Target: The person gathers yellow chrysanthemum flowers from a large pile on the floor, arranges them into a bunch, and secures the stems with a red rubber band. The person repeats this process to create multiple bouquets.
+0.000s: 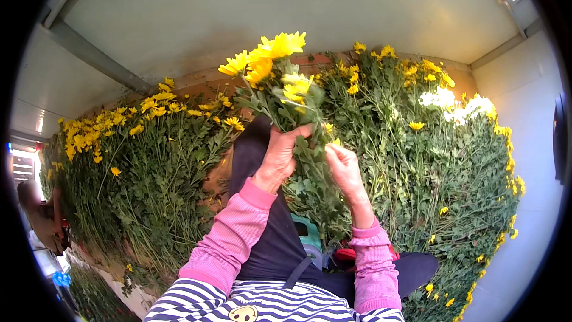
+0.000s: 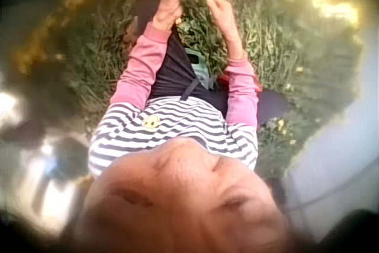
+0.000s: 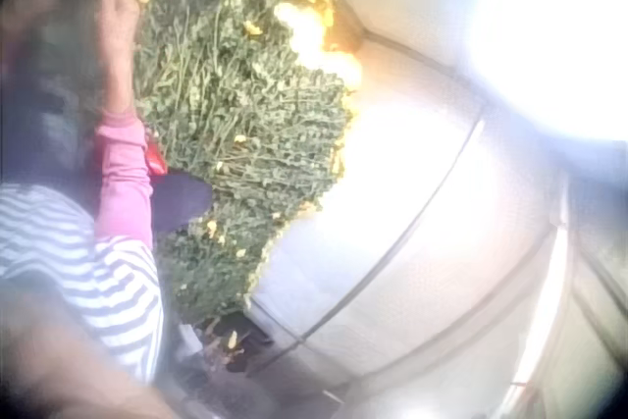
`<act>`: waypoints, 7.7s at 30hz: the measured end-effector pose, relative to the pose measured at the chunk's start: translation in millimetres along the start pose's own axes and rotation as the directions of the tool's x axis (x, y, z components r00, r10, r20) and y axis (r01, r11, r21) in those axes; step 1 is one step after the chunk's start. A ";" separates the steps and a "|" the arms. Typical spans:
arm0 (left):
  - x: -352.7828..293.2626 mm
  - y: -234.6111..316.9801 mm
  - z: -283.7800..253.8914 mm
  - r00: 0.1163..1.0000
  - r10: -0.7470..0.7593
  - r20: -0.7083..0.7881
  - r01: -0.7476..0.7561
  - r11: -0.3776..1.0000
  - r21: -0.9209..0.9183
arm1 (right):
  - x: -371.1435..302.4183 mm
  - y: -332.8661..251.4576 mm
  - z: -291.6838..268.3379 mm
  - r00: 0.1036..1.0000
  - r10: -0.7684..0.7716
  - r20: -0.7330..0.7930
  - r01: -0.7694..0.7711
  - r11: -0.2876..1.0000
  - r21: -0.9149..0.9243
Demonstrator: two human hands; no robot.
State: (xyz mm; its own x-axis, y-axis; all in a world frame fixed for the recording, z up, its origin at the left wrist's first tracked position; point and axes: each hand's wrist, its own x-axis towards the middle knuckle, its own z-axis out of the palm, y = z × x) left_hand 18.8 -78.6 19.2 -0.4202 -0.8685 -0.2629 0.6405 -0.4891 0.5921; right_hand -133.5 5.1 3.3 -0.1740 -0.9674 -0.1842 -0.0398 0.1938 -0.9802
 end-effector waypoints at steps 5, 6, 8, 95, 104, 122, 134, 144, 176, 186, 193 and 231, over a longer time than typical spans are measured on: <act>-6.9 -0.3 -5.6 0.984 0.156 -0.083 -0.158 0.987 -0.014 | 31.6 -69.8 34.5 0.859 -0.474 -0.195 0.416 0.867 -0.276; -3.2 -1.9 -3.9 0.978 0.179 -0.107 -0.180 0.984 0.001 | 42.3 -76.1 36.3 0.825 -0.553 -0.118 0.485 0.799 -0.356; 0.2 -5.2 0.1 0.959 0.252 -0.131 -0.247 0.967 0.059 | 49.1 -85.0 44.2 0.794 -0.605 -0.059 0.536 0.743 -0.401; -10.0 -57.0 24.1 0.986 -0.137 -0.095 0.110 0.961 -0.253 | -118.6 40.2 -74.8 0.991 -0.067 0.113 0.131 0.557 -0.820; -7.8 -37.4 13.7 0.982 -0.059 -0.178 0.032 0.988 -0.149 | -3.2 146.6 -171.4 0.921 -0.137 -0.365 -0.183 0.675 -0.715; -9.2 -27.2 36.1 0.991 -0.101 -0.087 0.095 0.993 -0.073 | -77.9 122.3 -199.0 0.848 -0.256 -0.464 -0.323 0.445 -0.836; 9.2 -39.1 13.9 0.972 -0.137 -0.193 0.125 0.989 -0.074 | -103.7 41.5 -136.6 0.941 -0.054 -0.333 -0.197 0.712 -0.674; 14.7 -49.5 12.0 0.977 -0.205 -0.055 0.185 0.951 -0.247 | -115.2 48.5 -90.2 0.971 -0.238 -0.010 0.108 0.480 -0.871; -4.6 -51.8 38.3 0.995 0.049 0.083 -0.053 0.998 0.046 | -54.6 -36.9 15.9 0.823 -0.527 -0.212 0.344 0.759 -0.552; -4.0 -61.8 24.8 0.978 -0.088 0.188 0.093 0.996 -0.017 | -44.9 -60.3 26.4 0.841 -0.526 -0.125 0.282 0.625 -0.728; -12.6 -44.6 37.5 0.949 -0.164 0.268 0.194 0.977 -0.089 | -49.2 -57.9 8.3 0.884 -0.458 -0.093 0.303 0.713 -0.632; -9.5 -16.0 31.1 0.972 -0.133 -0.196 0.125 0.991 -0.051 | 53.1 221.2 -177.3 0.868 0.198 -0.455 -0.488 0.512 -0.707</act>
State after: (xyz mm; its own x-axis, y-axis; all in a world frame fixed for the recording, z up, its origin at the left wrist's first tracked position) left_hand -7.5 -60.1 35.9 -0.3676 -0.7945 -0.4833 0.6146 -0.5976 0.5150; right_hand -326.0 25.6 -210.5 -0.6070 -0.7271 -0.3209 -0.6316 0.6864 -0.3605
